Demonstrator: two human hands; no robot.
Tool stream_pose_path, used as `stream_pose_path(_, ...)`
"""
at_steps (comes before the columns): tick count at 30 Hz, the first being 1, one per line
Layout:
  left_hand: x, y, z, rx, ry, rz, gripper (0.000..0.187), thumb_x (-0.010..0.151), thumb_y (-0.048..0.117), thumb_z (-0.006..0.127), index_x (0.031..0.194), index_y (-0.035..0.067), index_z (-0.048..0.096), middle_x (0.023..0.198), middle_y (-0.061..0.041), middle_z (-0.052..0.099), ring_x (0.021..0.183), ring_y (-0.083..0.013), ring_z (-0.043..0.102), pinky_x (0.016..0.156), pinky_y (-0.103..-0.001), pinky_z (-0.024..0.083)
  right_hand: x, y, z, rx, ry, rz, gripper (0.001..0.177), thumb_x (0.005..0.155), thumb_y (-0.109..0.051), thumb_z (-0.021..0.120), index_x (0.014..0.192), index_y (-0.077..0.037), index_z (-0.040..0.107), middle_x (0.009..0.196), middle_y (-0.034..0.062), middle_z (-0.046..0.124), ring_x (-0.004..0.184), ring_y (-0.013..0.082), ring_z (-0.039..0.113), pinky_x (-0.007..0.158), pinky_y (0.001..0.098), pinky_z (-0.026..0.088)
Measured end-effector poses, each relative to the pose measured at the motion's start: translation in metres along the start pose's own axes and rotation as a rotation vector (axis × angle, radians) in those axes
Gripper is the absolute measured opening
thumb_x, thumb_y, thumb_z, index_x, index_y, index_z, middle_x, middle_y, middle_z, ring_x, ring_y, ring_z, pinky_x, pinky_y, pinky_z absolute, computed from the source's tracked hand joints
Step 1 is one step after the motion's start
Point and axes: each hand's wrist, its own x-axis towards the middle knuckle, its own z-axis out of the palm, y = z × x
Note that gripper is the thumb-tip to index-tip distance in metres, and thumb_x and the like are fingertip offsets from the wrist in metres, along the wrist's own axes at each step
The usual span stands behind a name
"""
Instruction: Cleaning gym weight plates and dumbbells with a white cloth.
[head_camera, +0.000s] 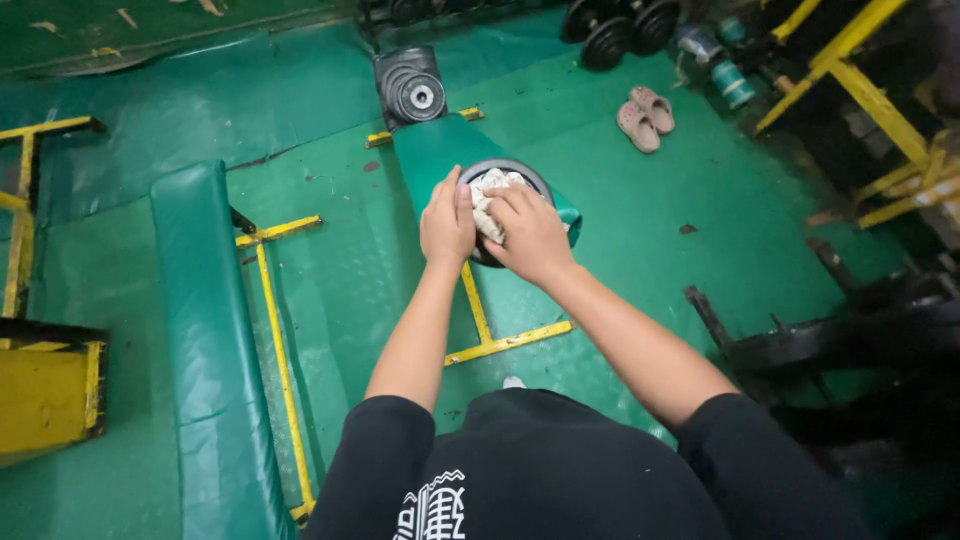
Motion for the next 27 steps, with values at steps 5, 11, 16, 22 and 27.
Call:
stream_pose_path(5, 0.004, -0.014, 0.007, 0.026, 0.037, 0.064, 0.051, 0.106, 0.044, 0.042, 0.141, 0.01, 0.061, 0.135, -0.016, 0.065, 0.116, -0.0403, 0.065, 0.095, -0.047, 0.052, -0.001, 0.006, 0.001, -0.04, -0.072, -0.009, 0.041, 0.077, -0.024, 0.079, 0.112, -0.008, 0.064, 0.129, 0.0118, 0.064, 0.121, 0.0368, 0.06, 0.101, 0.0485, 0.05)
stream_pose_path(11, 0.003, -0.022, 0.014, 0.023, 0.062, 0.063, 0.05, 0.107, 0.044, 0.043, 0.14, 0.011, 0.062, 0.136, -0.016, 0.065, 0.119, -0.039, 0.065, 0.098, -0.046, 0.052, 0.023, 0.01, 0.016, -0.099, 0.095, 0.187, 0.048, 0.081, -0.028, 0.081, 0.124, -0.011, 0.067, 0.136, 0.0165, 0.06, 0.119, 0.0384, 0.058, 0.097, 0.0487, 0.05)
stream_pose_path(16, 0.004, -0.017, 0.014, 0.016, 0.062, 0.062, 0.051, 0.106, 0.045, 0.044, 0.14, 0.011, 0.062, 0.137, -0.015, 0.065, 0.121, -0.0378, 0.065, 0.1, -0.045, 0.052, 0.012, 0.008, 0.029, -0.14, 0.159, 0.172, 0.042, 0.078, -0.029, 0.082, 0.116, -0.017, 0.07, 0.133, 0.0145, 0.063, 0.12, 0.0375, 0.058, 0.096, 0.0501, 0.05)
stream_pose_path(22, 0.0, -0.017, 0.018, 0.028, 0.067, 0.07, 0.054, 0.102, 0.046, 0.046, 0.14, 0.011, 0.061, 0.139, -0.016, 0.064, 0.125, -0.0359, 0.062, 0.101, -0.044, 0.051, 0.0, 0.009, 0.028, -0.142, 0.164, 0.184, 0.046, 0.077, -0.025, 0.082, 0.121, -0.019, 0.072, 0.129, 0.0111, 0.065, 0.12, 0.0376, 0.058, 0.098, 0.0505, 0.049)
stream_pose_path(27, 0.003, -0.003, 0.015, 0.048, 0.063, 0.128, 0.054, 0.103, 0.045, 0.048, 0.142, 0.011, 0.058, 0.139, -0.017, 0.063, 0.123, -0.0381, 0.062, 0.101, -0.046, 0.051, -0.004, 0.014, 0.025, -0.083, 0.256, 0.123, 0.046, 0.08, -0.024, 0.081, 0.125, -0.018, 0.071, 0.132, 0.0089, 0.064, 0.125, 0.037, 0.058, 0.102, 0.0503, 0.048)
